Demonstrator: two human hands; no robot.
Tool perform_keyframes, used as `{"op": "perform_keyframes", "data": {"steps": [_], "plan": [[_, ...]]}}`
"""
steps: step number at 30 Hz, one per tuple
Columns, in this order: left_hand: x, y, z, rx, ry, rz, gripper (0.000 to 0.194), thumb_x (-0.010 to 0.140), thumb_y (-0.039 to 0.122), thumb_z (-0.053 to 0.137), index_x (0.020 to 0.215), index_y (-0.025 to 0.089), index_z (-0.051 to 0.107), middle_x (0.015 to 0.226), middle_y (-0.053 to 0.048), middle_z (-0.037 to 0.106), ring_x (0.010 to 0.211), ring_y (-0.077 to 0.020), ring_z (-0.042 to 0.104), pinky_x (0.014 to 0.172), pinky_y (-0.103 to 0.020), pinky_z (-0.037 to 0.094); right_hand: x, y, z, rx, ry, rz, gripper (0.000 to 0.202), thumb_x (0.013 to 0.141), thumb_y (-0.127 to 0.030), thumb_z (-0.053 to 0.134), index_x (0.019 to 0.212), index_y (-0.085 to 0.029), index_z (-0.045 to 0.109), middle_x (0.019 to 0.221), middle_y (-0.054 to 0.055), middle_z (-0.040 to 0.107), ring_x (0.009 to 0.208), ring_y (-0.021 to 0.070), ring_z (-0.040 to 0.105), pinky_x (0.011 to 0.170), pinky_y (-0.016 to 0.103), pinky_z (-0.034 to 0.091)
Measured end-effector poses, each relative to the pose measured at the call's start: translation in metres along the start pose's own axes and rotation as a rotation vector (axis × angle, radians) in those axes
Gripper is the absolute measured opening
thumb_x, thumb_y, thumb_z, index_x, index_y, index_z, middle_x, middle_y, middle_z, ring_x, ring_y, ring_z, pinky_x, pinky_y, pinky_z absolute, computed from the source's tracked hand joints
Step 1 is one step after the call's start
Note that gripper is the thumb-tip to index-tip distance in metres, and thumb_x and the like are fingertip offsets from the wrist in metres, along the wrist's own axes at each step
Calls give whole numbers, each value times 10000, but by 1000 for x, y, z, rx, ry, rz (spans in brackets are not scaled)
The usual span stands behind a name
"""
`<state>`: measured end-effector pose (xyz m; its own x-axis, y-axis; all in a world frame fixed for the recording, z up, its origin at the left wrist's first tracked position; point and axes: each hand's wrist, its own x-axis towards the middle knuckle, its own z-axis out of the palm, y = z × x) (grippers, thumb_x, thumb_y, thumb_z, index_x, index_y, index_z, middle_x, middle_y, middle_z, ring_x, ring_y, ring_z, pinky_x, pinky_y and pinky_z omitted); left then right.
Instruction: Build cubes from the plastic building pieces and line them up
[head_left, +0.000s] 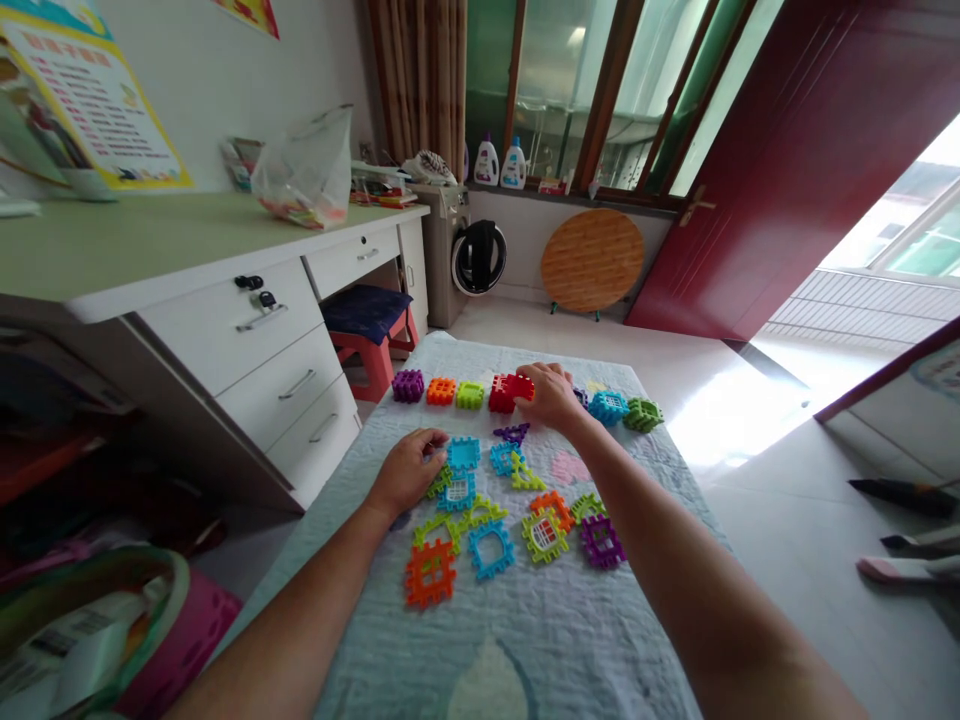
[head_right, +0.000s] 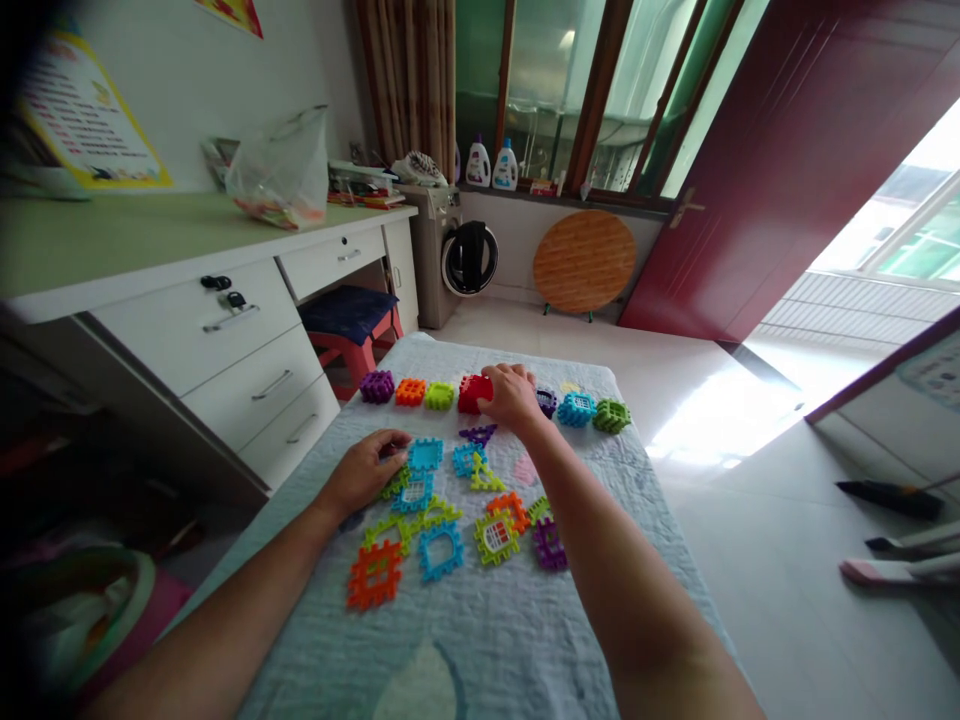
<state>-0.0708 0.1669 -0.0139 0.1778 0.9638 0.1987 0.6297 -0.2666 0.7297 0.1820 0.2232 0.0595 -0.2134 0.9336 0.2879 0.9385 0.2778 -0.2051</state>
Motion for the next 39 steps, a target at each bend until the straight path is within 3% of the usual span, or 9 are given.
{"op": "perform_keyframes", "data": {"steps": [5, 9, 12, 18, 22, 27, 32, 37, 39], "plan": [[0, -1, -1, -10, -4, 0, 248, 741, 261, 532, 952, 198, 646, 940, -25, 683, 810, -180, 622, 778, -300, 499, 32, -2, 11, -61, -83, -4, 439, 705, -309, 592, 1132, -207, 604, 1090, 81, 629, 1014, 288, 463, 798, 369, 334], [0, 1, -2, -14, -5, 8, 245, 741, 262, 534, 948, 196, 647, 941, -29, 685, 807, -181, 623, 780, -300, 500, 37, -5, 16, -64, -124, -11, 386, 685, -278, 605, 1064, -208, 633, 1013, 77, 654, 988, 285, 474, 786, 366, 335], [1, 2, -2, -11, -5, 6, 241, 742, 261, 532, 945, 194, 645, 939, -30, 684, 805, -180, 622, 777, -297, 501, 32, -8, 12, -60, -110, -6, 458, 687, -301, 622, 1134, -203, 601, 1120, 90, 625, 1040, 306, 450, 828, 401, 335], [1, 0, -1, 33, -20, 26, 240, 744, 251, 526, 946, 187, 638, 932, -38, 673, 803, -178, 611, 800, -308, 496, -18, 4, -23, 99, 90, -65, 455, 747, -296, 595, 1190, -201, 555, 1239, 99, 557, 1095, 293, 461, 891, 432, 365], [1, -3, 1, 35, -19, 28, 255, 748, 260, 522, 961, 181, 638, 960, -41, 673, 812, -178, 616, 791, -299, 498, -74, 27, -35, 238, 8, -56, 321, 773, -263, 572, 1080, -173, 597, 1049, 93, 641, 946, 211, 577, 825, 336, 431], [2, -4, 2, 31, 3, 38, 242, 756, 272, 517, 942, 181, 641, 936, -38, 684, 790, -175, 620, 783, -295, 495, -125, 46, -24, 317, -155, 104, 226, 788, -268, 545, 985, -174, 608, 804, 34, 661, 682, 143, 584, 620, 262, 422], [1, -4, 3, 10, 10, 15, 262, 766, 289, 505, 964, 179, 636, 923, -38, 690, 782, -174, 621, 776, -291, 497, -138, 49, -16, 310, -281, 156, 136, 756, -278, 571, 827, -173, 621, 664, -3, 617, 582, 119, 527, 554, 243, 373], [1, -2, 4, -13, -7, -1, 306, 765, 301, 515, 1023, 173, 615, 934, -42, 689, 763, -166, 619, 772, -286, 500, -140, 45, -11, 310, -234, 91, 129, 773, -233, 557, 853, -166, 633, 744, 25, 632, 655, 137, 543, 617, 261, 411], [1, 0, 4, -11, -27, 8, 296, 764, 298, 518, 1016, 178, 618, 922, -36, 687, 756, -163, 616, 766, -283, 500, -140, 36, -5, 295, -167, 16, 190, 801, -215, 543, 959, -170, 638, 919, 68, 653, 819, 173, 564, 745, 305, 438]]}}
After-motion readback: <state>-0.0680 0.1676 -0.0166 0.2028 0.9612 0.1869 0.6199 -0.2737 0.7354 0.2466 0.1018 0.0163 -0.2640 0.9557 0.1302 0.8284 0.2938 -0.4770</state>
